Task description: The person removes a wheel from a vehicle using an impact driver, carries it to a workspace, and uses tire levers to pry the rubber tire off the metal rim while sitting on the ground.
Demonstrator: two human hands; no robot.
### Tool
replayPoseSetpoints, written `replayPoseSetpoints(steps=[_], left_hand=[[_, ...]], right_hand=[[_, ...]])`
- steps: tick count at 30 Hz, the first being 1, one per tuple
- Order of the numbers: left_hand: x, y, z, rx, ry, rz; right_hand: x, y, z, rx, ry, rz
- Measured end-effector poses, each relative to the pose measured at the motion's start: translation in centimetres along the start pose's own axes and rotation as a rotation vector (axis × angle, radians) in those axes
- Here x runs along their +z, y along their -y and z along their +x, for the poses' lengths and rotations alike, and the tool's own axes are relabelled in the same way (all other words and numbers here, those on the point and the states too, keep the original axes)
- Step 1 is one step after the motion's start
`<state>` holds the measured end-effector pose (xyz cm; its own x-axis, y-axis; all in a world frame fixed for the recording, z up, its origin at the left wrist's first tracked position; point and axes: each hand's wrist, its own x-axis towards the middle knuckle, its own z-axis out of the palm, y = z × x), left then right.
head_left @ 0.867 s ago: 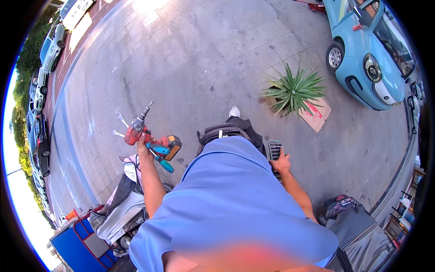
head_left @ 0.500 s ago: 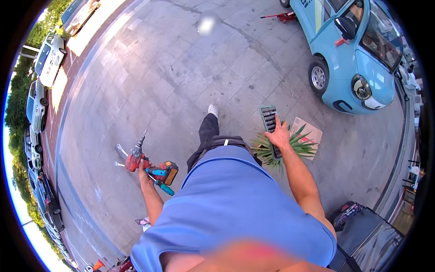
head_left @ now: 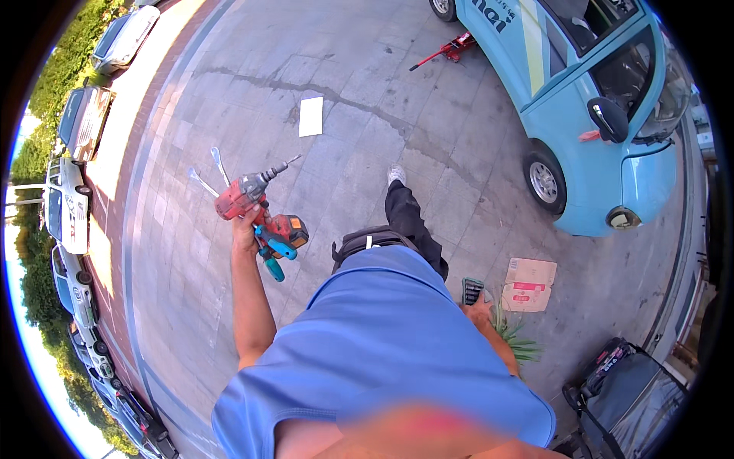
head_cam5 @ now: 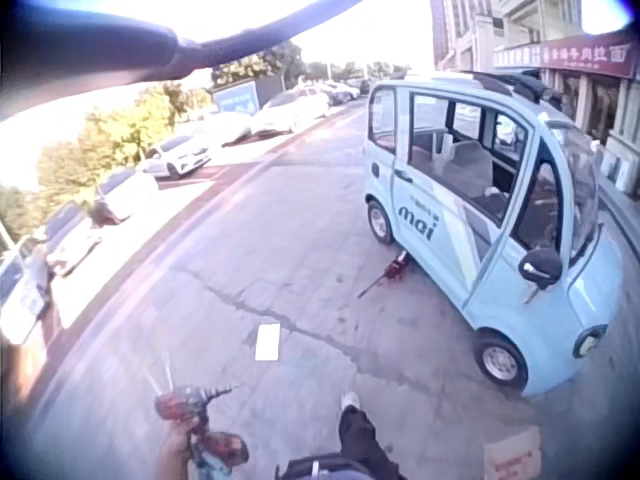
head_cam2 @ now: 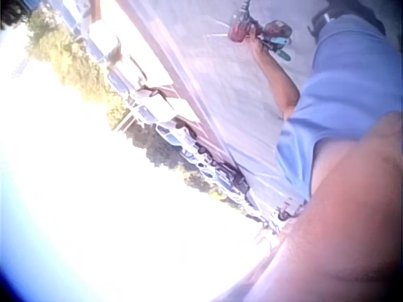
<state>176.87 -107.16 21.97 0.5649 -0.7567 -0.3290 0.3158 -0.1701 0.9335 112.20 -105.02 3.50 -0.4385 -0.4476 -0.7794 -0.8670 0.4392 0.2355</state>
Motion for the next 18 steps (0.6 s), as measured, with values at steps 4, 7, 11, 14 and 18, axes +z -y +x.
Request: replayPoseSetpoints(steps=[4,7,11,14,18], left_hand=[[7.8,-5.7,17.4,0.082,0.071,-0.011],[12.6,-11.7,29.0,0.028,0.12,-0.052],[18.8,-17.5,44.6,0.018,0.139,0.102],[23.1,-20.5,58.8,0.051,0.269,0.262],[32.3,-25.3,78.9,0.152,0.413,0.514]], right_hand=[[-8.9,11.9,3.8,0.112,0.085,0.09],[-20.7,24.5,6.2,0.015,0.057,0.172],[-34.5,40.3,9.6,-0.078,-0.096,0.336],[-42.6,52.5,14.9,-0.133,-0.241,0.421],[-52.8,68.6,18.8,-0.15,-0.289,0.498]])
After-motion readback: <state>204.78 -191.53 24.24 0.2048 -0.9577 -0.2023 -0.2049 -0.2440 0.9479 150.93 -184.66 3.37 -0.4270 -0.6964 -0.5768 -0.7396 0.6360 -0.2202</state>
